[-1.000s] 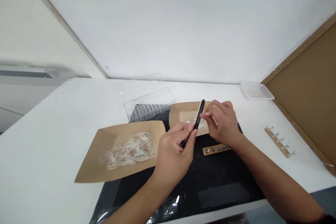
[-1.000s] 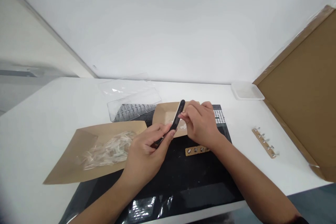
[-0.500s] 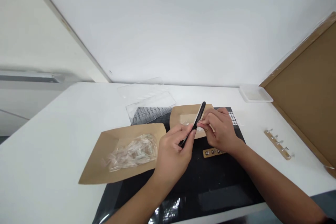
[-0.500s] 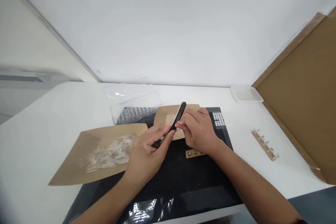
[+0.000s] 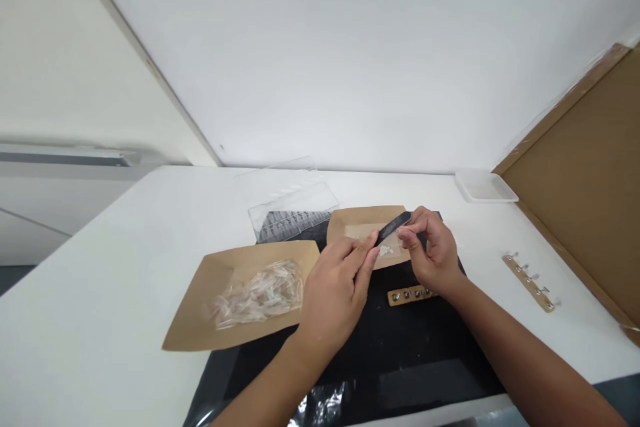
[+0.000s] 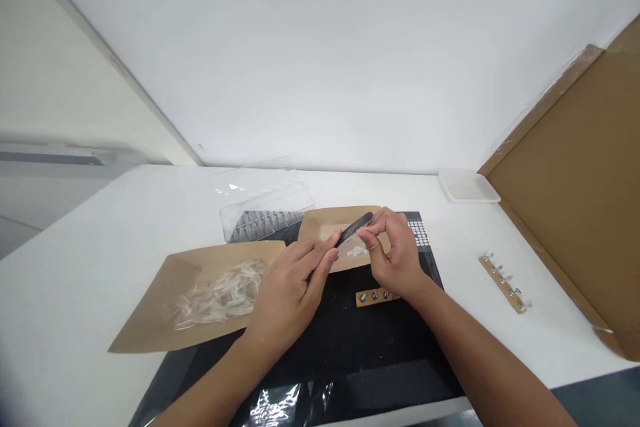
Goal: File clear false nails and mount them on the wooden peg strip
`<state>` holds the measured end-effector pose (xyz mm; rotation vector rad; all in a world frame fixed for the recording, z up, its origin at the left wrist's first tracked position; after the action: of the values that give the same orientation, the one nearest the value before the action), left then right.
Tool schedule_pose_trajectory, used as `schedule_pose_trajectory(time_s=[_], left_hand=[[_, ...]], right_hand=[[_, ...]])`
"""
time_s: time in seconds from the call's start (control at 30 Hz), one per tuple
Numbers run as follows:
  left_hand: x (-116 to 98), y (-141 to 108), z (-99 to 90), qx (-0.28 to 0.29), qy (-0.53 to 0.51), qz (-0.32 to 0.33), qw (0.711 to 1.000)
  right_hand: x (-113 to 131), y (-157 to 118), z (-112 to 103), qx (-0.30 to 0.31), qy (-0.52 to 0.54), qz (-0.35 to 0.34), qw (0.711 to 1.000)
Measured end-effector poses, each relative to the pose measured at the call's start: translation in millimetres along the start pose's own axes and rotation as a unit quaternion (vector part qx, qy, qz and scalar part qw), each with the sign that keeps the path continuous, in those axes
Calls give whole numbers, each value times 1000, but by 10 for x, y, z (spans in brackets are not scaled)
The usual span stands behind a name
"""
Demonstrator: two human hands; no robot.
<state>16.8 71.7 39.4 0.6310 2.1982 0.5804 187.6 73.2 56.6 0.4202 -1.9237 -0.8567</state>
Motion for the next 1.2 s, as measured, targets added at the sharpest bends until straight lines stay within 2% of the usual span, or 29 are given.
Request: schedule_pose_trajectory(time_s=[0.17,0.3,0.5,0.57,0.7,0.83,0.87,0.97,1.13,1.2], left_hand=[[67,1,-55,-22,-31,-45,998],[102,7,-3,9,-118,-89,989],[61,15,-22,6,-203,-123,971],[52,9,-29,0,-210,-126,970],[56,7,-39,-17,-220,-120,968],[74,14,-41,-23,-221,-120,968],[80,15,-45,-25,-218,-123,968],[75,19,-50,-23,-213,-122,969],[82,14,-34,-18,-214,-128,968],[88,11,-33,-19,-213,-131,968]], right_hand=[[22,-6,-17,-2,-3,3,1000],[27,-2,-11,-4,-26,-5,1000],[153,11,53,-2,-152,-85,985],[189,0,101,10,-168,-100,981],[242,-39,273,83,-159,-125,976],[251,16,213,36,-180,-130,974],[246,26,213,37,-179,-130,975],[239,17,298,90,-156,-136,974],[248,44,243,51,-173,-133,975],[248,39,298,83,-167,-137,973]])
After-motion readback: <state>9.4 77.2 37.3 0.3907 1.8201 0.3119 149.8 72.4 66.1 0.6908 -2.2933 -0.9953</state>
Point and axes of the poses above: each hand's wrist, its own y-axis towards the middle knuckle, its own z-axis out of the palm, x = y × z, the point moved 9 cm from there along y, towards the middle knuckle, and after that the axes turned 5 degrees about -x, right-handed, at the moved point
